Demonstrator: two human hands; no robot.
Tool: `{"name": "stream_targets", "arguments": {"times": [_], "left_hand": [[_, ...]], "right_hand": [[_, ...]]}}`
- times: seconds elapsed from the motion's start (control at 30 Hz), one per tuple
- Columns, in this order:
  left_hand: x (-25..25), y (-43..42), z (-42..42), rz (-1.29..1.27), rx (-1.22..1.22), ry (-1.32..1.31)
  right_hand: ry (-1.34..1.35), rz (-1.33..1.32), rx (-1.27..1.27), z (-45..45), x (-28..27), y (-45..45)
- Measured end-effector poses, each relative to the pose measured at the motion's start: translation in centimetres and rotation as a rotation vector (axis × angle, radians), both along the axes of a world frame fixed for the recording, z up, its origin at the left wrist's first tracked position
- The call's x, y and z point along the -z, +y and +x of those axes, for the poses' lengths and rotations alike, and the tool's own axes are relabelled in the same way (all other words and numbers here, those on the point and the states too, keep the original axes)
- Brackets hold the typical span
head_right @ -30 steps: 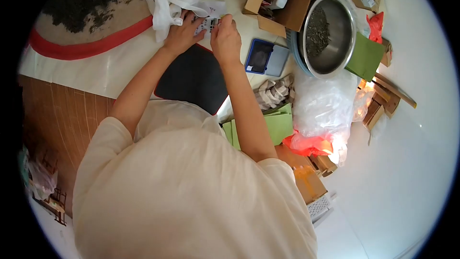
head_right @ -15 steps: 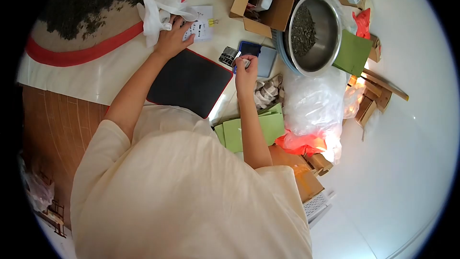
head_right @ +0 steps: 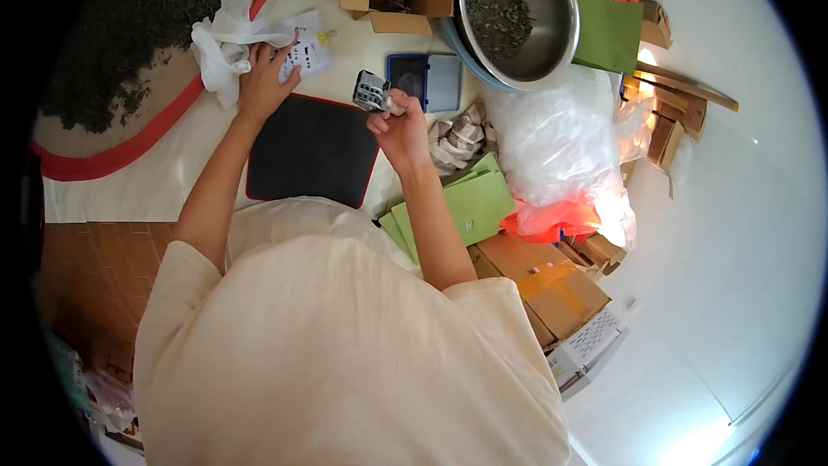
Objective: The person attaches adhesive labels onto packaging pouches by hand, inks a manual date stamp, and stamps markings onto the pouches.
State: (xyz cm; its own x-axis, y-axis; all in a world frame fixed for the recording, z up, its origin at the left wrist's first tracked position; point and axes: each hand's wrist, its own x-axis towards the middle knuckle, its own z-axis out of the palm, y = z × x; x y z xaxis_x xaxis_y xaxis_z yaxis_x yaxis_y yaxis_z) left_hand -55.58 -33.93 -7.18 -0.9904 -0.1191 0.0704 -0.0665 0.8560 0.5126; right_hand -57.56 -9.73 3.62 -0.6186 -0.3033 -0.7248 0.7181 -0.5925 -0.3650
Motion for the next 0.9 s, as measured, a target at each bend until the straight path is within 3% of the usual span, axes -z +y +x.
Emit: {"name": "stream_targets", "arguments": {"times": [0.07,0.13,0.17,0.2,0.27,0.33,0.47,0.53,0.63,0.9], "left_hand": [[-0.3,0.0,-0.1,-0.017,-0.011,0.067],[0.4,0.0,-0.1,0.005,-0.011,0.052],[0.8,-0.1,0.0,0.035,-0.015,0.04],[0.8,-0.1,0.1,0.029,-0.018,0.033],[0.6,-0.1,0.1,0.011,-0.022,0.051],[0.2,-0.2,0.2,0.001,-0.023,0.075],[0.5,-0.2,-0.2,-0.009,-0.007,0.106],[0.4,-0.3,0.1,-0.017,-0.011,0.091],[0.5,-0.2,0.0,0.006,-0.007,-0.001],[0.4,-0.1,0.0,0.037,-0.018,0.037]], "right_hand": [[0.034,0.081,-0.01,0.3,0.5,-0.7],[0.459,0.873,-0.379,0.5,1.4,-2.8],[0.819,1.121,-0.505,0.3,1.8,-3.7],[0.815,1.112,-0.508,-0.2,1.5,-5.1],[1.122,1.356,-0.635,-1.5,0.0,-8.0],[1.034,1.346,-0.682,-1.8,-0.4,-8.4],[0.982,1.53,-0.619,-0.2,0.6,-3.3],[0.853,1.678,-0.71,-0.1,0.7,0.5],[0.827,1.611,-0.731,-0.6,0.7,3.8],[1.065,1.692,-0.931,-1.5,1.5,2.8]]}}
